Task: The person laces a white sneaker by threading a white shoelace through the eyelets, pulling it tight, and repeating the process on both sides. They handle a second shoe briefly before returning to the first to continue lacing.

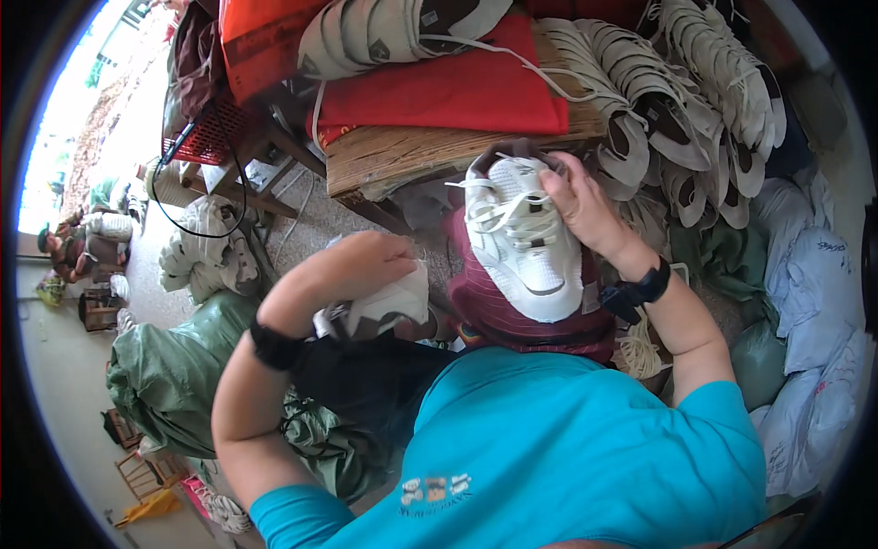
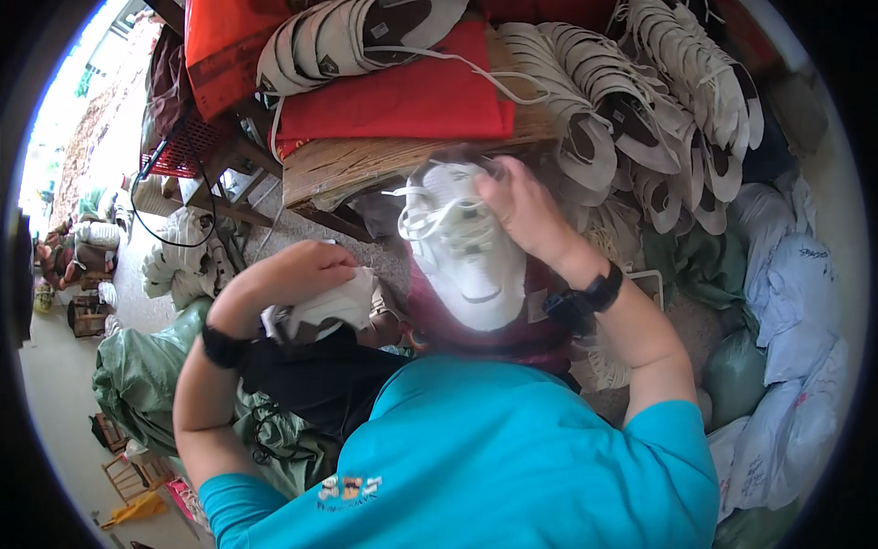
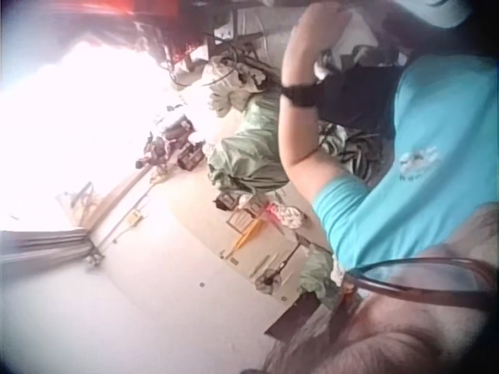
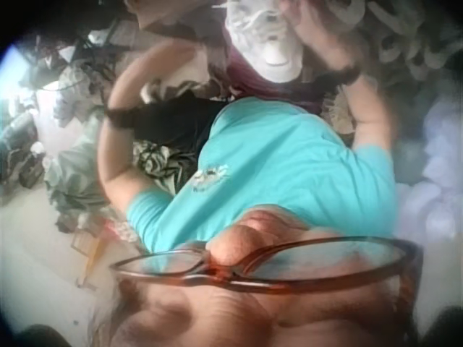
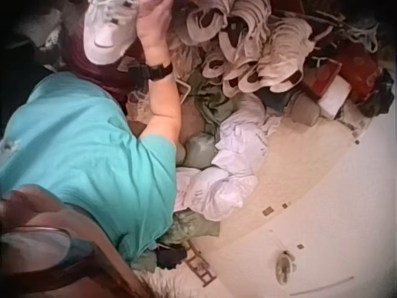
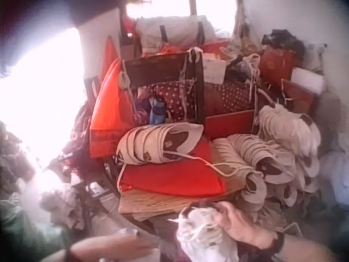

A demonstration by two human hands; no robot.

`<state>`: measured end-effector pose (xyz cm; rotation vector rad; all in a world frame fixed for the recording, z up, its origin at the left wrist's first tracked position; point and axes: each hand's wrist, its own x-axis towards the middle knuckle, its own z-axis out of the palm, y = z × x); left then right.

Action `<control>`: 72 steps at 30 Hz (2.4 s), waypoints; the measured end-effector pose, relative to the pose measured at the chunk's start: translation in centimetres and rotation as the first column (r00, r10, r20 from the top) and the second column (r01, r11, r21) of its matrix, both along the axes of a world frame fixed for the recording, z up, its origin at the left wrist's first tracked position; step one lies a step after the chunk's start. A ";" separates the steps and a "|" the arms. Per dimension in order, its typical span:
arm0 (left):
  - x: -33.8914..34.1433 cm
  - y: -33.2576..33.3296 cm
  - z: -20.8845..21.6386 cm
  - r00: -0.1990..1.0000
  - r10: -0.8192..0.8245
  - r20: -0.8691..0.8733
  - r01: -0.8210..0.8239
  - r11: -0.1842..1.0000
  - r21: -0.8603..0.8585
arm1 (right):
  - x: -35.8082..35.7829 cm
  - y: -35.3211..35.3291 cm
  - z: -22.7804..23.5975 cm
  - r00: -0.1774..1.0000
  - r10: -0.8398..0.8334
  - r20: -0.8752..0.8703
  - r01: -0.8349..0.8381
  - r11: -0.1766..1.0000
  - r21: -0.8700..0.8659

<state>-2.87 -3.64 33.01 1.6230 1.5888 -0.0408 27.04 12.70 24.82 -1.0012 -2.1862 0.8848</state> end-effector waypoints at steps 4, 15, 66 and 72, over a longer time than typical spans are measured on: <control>2.7 0.0 10.2 0.993 -0.093 0.068 0.092 0.996 0.019 | -0.6 -1.9 6.4 0.983 0.177 -0.040 -0.116 0.783 0.611; 1.8 3.3 14.1 0.735 0.156 0.660 -0.553 0.701 0.450 | -1.2 -5.5 9.6 0.654 -0.056 -0.754 -0.663 0.438 -0.607; 11.5 7.2 -10.3 0.447 0.206 0.871 -0.713 0.670 0.207 | -0.4 1.7 -1.5 0.927 0.039 -0.373 -0.197 0.898 -0.394; 12.0 6.2 -10.2 0.464 0.318 0.826 -0.683 0.722 0.106 | -0.3 1.7 -3.5 0.968 -0.036 -0.250 -0.060 0.929 -0.365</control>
